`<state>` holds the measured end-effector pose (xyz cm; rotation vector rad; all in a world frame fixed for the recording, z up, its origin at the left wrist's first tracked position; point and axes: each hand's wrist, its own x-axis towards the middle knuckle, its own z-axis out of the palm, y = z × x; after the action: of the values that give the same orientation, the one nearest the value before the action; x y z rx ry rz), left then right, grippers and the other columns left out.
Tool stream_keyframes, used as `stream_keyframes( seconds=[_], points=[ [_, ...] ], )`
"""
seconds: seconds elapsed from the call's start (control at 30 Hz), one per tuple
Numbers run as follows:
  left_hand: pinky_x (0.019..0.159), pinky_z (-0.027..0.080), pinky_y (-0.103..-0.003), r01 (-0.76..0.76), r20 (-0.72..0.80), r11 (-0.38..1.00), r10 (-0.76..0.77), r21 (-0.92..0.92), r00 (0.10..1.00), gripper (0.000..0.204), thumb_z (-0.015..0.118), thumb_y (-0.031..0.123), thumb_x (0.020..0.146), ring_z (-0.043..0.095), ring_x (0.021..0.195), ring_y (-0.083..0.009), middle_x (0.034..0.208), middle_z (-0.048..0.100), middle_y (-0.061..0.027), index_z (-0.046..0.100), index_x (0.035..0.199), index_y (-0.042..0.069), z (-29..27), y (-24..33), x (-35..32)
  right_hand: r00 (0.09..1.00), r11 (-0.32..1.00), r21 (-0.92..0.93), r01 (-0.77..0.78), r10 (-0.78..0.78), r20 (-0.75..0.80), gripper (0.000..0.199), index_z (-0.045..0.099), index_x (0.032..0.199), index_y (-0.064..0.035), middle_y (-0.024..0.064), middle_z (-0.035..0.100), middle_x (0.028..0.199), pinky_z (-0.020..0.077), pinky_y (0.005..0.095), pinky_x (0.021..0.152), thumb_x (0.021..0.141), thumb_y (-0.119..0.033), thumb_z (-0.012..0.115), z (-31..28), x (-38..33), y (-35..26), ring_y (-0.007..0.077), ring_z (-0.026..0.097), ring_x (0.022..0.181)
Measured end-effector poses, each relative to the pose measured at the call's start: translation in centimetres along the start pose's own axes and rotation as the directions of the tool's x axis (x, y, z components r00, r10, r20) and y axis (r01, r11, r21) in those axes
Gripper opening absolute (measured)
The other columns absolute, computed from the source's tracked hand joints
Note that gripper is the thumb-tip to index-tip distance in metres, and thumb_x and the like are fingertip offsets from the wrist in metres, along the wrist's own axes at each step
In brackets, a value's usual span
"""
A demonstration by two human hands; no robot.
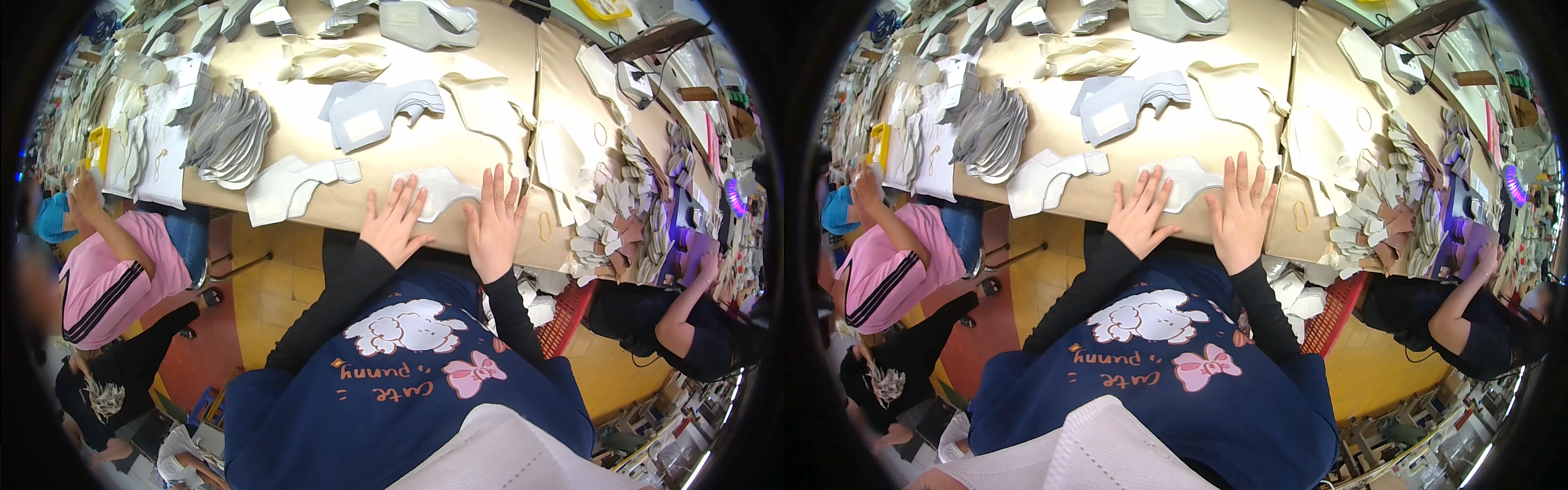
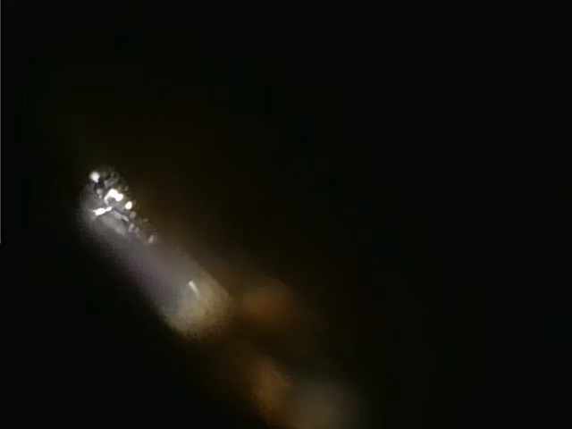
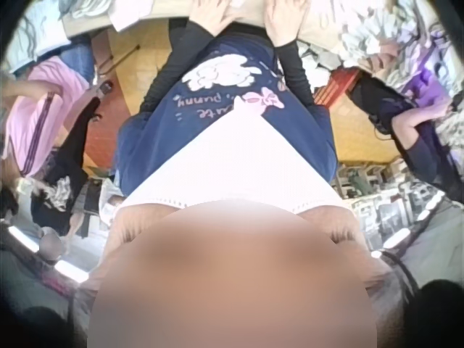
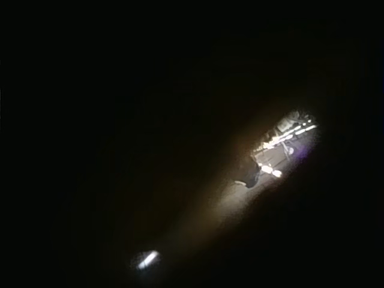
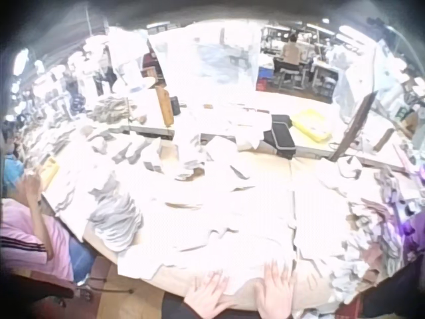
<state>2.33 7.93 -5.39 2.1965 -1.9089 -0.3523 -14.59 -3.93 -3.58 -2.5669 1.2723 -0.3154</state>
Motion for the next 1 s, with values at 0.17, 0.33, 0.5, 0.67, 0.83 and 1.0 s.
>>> stream_keyframes(
  seconds=[0.17,0.33,0.5,0.67,0.83,1.0],
  points=[
    [0.116,0.017,-0.057,0.018,0.014,0.998,-0.018,-0.054,1.0,0.073,0.06,0.043,0.091,0.022,0.148,-0.0291,0.162,0.02,-0.0088,0.032,0.152,0.014,-0.9,-2.1,-2.3,0.977,0.99,-0.079,0.121,-0.104,0.187,0.065,0.029,0.154,-0.0152,0.0045,0.025,0.161,0.0089,0.0534,0.119,0.098,-0.042,0.049,0.2,1.3,-2.1,0.0308,0.021,0.148],
    [0.116,0.022,-0.05,0.1,-0.114,0.95,-0.139,-0.295,0.984,0.062,0.06,0.023,0.092,0.033,0.143,-0.029,0.155,0.035,-0.0111,0.037,0.149,0.011,-0.8,-2.3,-1.6,0.976,0.975,-0.051,0.218,-0.218,-0.005,0.062,0.031,0.153,-0.0164,0.0037,0.027,0.16,0.0118,0.0525,0.119,0.099,-0.04,0.048,0.2,3.2,-3.1,0.0285,0.023,0.147],
    [0.113,0.027,-0.05,0.083,-0.209,0.898,-0.189,-0.432,0.959,0.06,0.062,0.017,0.09,0.04,0.138,-0.0288,0.147,0.047,-0.0081,0.042,0.145,0.009,-0.7,-2.6,-0.3,0.952,0.953,-0.016,0.302,-0.3,0.064,0.055,0.038,0.15,-0.0131,0.0068,0.033,0.157,0.0172,0.0517,0.117,0.099,-0.03,0.05,2.2,4.6,-4.1,0.0304,0.029,0.144],
    [0.112,0.027,-0.05,0.059,-0.258,0.888,-0.195,-0.455,0.946,0.061,0.066,0.014,0.083,0.044,0.135,-0.0274,0.141,0.052,-0.0064,0.048,0.141,0.013,-0.6,-2.6,-0.3,0.971,0.902,0.375,0.215,-0.157,-0.18,0.044,0.051,0.138,-0.0076,0.013,0.045,0.148,0.0309,0.0475,0.111,0.095,-0.015,0.056,2.5,4.6,-2.9,0.033,0.041,0.136],
    [0.11,0.029,-0.05,0.035,-0.267,0.842,-0.21,-0.538,0.94,0.059,0.068,0.01,0.08,0.047,0.131,-0.0267,0.135,0.055,-0.0055,0.053,0.137,0.015,-0.6,-2.5,-0.1,0.97,0.861,0.495,0.117,0.009,-0.244,0.033,0.059,0.127,-0.0008,0.0169,0.051,0.14,0.0399,0.0412,0.105,0.094,-0.009,0.056,2.0,4.3,-2.1,0.0337,0.049,0.129],
    [0.106,0.035,-0.045,0.025,-0.301,0.828,-0.231,-0.56,0.925,0.053,0.069,0.01,0.08,0.051,0.125,-0.0297,0.134,0.055,-0.0101,0.056,0.132,0.008,-0.8,-2.6,0.5,0.978,0.864,0.49,0.115,-0.013,-0.206,0.032,0.062,0.123,-0.0023,0.0171,0.051,0.14,0.0393,0.0413,0.106,0.092,-0.009,0.061,2.4,4.3,-2.2,0.0337,0.048,0.129]
  ],
)
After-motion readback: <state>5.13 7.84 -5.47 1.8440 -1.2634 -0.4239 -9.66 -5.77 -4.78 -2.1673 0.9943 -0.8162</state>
